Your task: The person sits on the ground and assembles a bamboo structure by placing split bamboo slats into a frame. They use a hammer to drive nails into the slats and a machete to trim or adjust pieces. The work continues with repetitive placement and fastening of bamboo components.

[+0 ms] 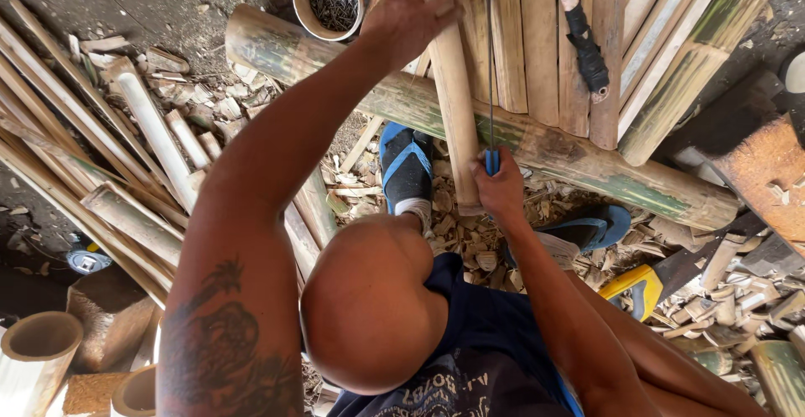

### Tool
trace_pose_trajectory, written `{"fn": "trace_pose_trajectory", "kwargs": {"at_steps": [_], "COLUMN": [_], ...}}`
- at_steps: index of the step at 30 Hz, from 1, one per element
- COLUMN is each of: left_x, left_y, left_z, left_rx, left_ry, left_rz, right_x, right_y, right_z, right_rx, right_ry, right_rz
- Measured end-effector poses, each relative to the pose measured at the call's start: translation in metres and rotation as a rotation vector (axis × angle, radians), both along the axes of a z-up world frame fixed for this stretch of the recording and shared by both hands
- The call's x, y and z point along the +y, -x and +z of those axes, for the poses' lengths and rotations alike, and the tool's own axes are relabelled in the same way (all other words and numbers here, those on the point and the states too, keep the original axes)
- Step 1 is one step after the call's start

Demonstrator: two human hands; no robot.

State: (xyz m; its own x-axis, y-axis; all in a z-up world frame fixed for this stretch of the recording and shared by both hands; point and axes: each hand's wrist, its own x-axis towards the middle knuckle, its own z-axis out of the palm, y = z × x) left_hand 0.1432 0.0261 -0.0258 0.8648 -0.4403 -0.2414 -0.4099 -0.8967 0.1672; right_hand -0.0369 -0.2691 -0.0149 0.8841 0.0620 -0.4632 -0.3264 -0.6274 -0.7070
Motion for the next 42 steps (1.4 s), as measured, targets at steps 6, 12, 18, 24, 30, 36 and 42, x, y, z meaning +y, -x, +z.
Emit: {"fn": "trace_pose_trajectory", "kwargs": {"at_steps": [6, 12, 18, 24, 30, 36, 42], "left_x": [0.012, 0.017, 0.014, 0.008, 0.008, 0.011, 0.005], "left_y": [-0.011, -0.022, -0.02, -0.016, -0.017, -0.015, -0.015], "left_z": [-0.019, -0.044, -0.038, -0.03, -0.025, -0.021, -0.023], "left_rx": [-0.237, -0.401, -0.47, -0.48, -0.55, -0.562, -0.508], "left_ry": [0.008, -0.015, -0.09, -0.13, -0.165, -0.251, -0.337], "left_rz": [-0.293, -0.321, -0.32, -0.333, -0.34, -0.354, -0.328], "right_x": [0.009, 0.01, 0.006, 0.001, 0.003, 0.001, -0.028], "right_y": [-0.004, -0.011, -0.017, -0.015, -0.015, -0.017, -0.015], "right_z": [-0.001, 0.0, 0.003, 0.002, 0.003, -0.001, 0.031], "right_rx": [-0.001, 0.071, 0.072, 0.103, 0.095, 0.106, 0.04], "right_ry": [-0.072, -0.105, -0.126, -0.142, -0.177, -0.171, -0.097], "right_rz": [-0.005, -0.021, 0.004, -0.018, -0.014, -0.009, 0.073]}}
